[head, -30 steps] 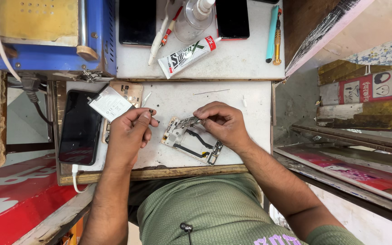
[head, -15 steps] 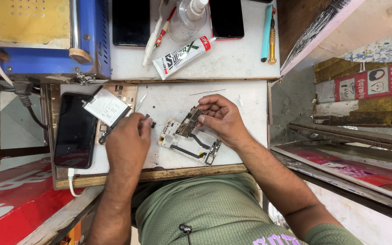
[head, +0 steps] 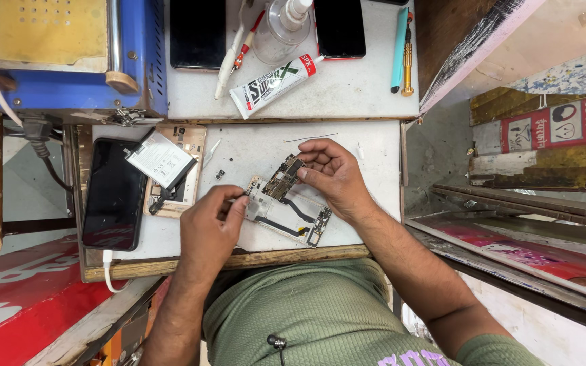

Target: The person works on a disassembled smartphone at a repair bench. They hold the phone frame, apply adhesive from a tube onto the frame, then align and press the motherboard into place, adjusting small components and flex cables by hand before lifting the assembled board and frame.

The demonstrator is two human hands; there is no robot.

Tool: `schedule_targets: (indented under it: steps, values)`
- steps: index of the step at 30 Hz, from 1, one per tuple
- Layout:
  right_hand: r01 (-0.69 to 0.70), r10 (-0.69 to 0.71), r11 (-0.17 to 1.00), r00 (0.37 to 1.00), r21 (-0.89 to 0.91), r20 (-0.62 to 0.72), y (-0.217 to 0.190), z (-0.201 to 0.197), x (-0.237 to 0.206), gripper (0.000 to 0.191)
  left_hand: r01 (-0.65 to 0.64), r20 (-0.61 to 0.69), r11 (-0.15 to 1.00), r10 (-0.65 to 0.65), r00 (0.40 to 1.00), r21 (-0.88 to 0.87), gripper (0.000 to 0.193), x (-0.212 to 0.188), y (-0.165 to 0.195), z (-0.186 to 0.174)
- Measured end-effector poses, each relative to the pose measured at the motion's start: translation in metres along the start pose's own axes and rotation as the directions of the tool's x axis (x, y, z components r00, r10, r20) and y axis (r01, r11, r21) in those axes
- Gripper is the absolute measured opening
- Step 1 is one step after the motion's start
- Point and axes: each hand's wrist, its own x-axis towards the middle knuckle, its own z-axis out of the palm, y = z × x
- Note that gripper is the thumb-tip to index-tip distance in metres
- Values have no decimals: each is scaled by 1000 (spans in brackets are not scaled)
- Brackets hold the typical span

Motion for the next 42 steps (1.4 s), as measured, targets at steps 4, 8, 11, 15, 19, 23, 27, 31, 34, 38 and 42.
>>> schedule_targets:
  steps: [4,8,11,15,19,23,27,31,34,38,42]
  values:
    - [-14,14,1000,1000,-18,-4,2,2,0,39,-34,-4,983,34,999,-183,17,-8,9,1]
    - [-14,14,1000,1000,-8,-11,1,3,1,41,-184,1,971,187,982,-152,19,-5,16,4]
    - [-31,32,999,999,33,-27,0,4,0,43,-264,-8,960,264,964,-91,20,-1,19,13]
    - [-27,28,997,1000,78,-8,-3,5,-1,48,-313,-52,947,310,949,-71,18,-1,18,24]
    - [-49,50,993,999,105,-5,-5,7,-2,55,-326,-63,936,320,945,-136,18,-2,17,35]
    - [-100,81,966,993,239,88,-8,7,-4,65,-265,-124,939,243,962,-217,19,-1,14,40]
    - [-213,200,975,966,65,165,-3,12,-3,61,-278,-189,933,238,953,-230,18,-2,10,46]
    - [-112,132,977,986,-182,104,1,15,-9,49,-248,-165,949,217,962,-195,19,-1,7,53]
    - [-57,82,961,993,-269,84,2,14,-11,47,-169,-136,917,127,982,-362,25,-2,6,56]
    - [-10,34,961,996,-276,85,4,14,-14,48,-160,-114,914,126,985,-372,20,-3,7,55]
    - [-14,38,973,994,-230,102,5,13,-14,46,-165,-137,944,130,982,-286,18,-3,13,53]
